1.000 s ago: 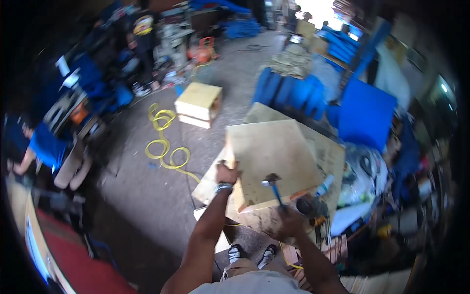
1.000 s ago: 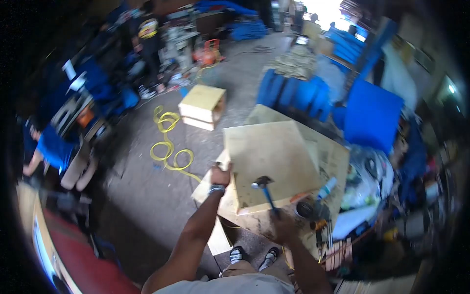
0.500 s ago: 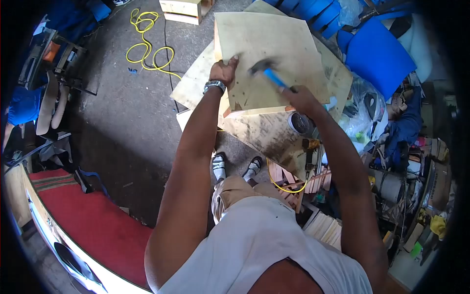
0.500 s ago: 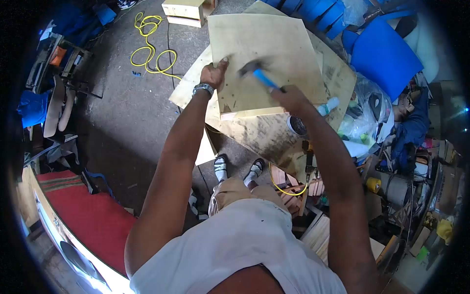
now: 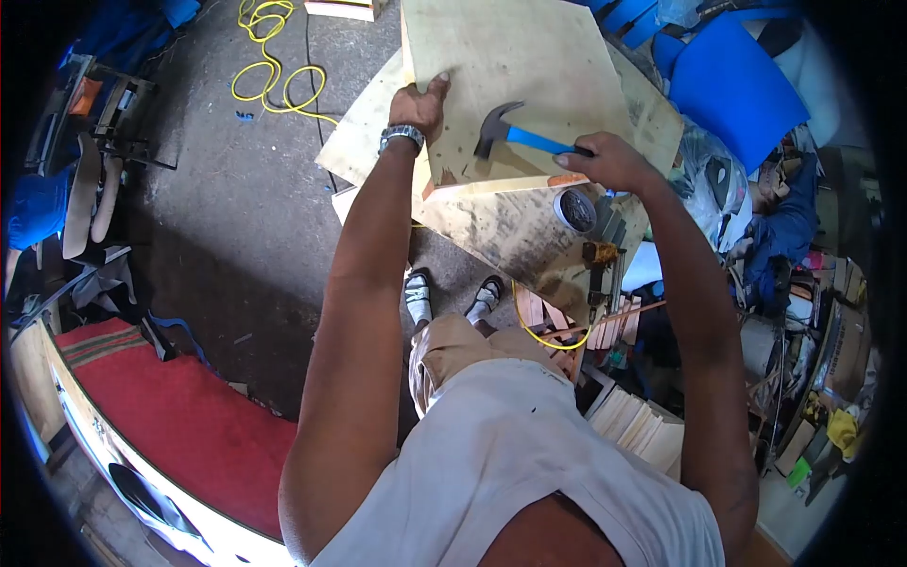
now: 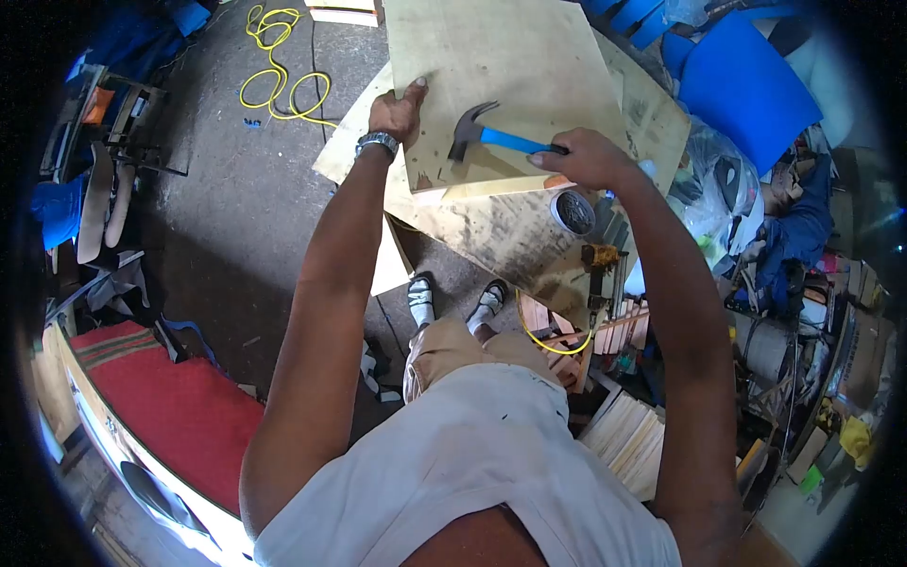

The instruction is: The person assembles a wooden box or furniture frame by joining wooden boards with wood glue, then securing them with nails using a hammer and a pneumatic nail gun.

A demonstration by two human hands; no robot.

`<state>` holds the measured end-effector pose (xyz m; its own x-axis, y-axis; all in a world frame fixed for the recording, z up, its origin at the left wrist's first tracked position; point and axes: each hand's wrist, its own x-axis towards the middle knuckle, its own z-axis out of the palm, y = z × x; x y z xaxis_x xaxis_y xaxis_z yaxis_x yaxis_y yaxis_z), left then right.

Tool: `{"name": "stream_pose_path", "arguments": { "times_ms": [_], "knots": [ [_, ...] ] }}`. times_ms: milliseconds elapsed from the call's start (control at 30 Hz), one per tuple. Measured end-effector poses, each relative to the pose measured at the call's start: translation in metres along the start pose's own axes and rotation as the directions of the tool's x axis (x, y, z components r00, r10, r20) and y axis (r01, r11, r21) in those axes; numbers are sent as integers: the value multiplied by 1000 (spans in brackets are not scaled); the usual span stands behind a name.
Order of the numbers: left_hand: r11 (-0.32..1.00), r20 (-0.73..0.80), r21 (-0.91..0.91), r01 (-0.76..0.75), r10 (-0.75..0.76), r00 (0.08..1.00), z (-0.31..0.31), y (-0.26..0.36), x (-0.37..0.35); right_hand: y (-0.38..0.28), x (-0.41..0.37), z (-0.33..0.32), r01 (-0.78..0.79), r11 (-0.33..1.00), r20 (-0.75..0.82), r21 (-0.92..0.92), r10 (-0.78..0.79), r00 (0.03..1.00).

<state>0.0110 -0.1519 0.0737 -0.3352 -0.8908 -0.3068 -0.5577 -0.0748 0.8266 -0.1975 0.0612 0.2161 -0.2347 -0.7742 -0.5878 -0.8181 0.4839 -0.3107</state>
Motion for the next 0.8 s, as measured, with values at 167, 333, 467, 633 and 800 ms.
{"name": "stream_pose_path", "arguments": {
  "times_ms": [167, 333, 467, 633, 800],
  "knots": [
    [998, 1, 43, -35, 35, 999, 0, 1, 4, -4, -2, 43, 127, 991, -305, 51, -106, 946],
    [998, 62, 26, -61, 60, 996, 5, -12, 15, -53, -50, 24, 52, 998, -156, 19, -48, 987],
    [995, -10, 102, 0, 1, 1000, -2, 1, -4, -51, -81, 27, 315, 808, -491, 498, -37, 870],
    [996, -1, 87, -20, 20, 1000, -2, 1, -2, -54, -82, 31, 114, 567, -300, 816, 247, 921],
    [998, -3, 48, -43, 43, 999, -2, 0, 4, -51, -77, 29, -164, 908, 14, 385, 172, 985]
  ]
}}
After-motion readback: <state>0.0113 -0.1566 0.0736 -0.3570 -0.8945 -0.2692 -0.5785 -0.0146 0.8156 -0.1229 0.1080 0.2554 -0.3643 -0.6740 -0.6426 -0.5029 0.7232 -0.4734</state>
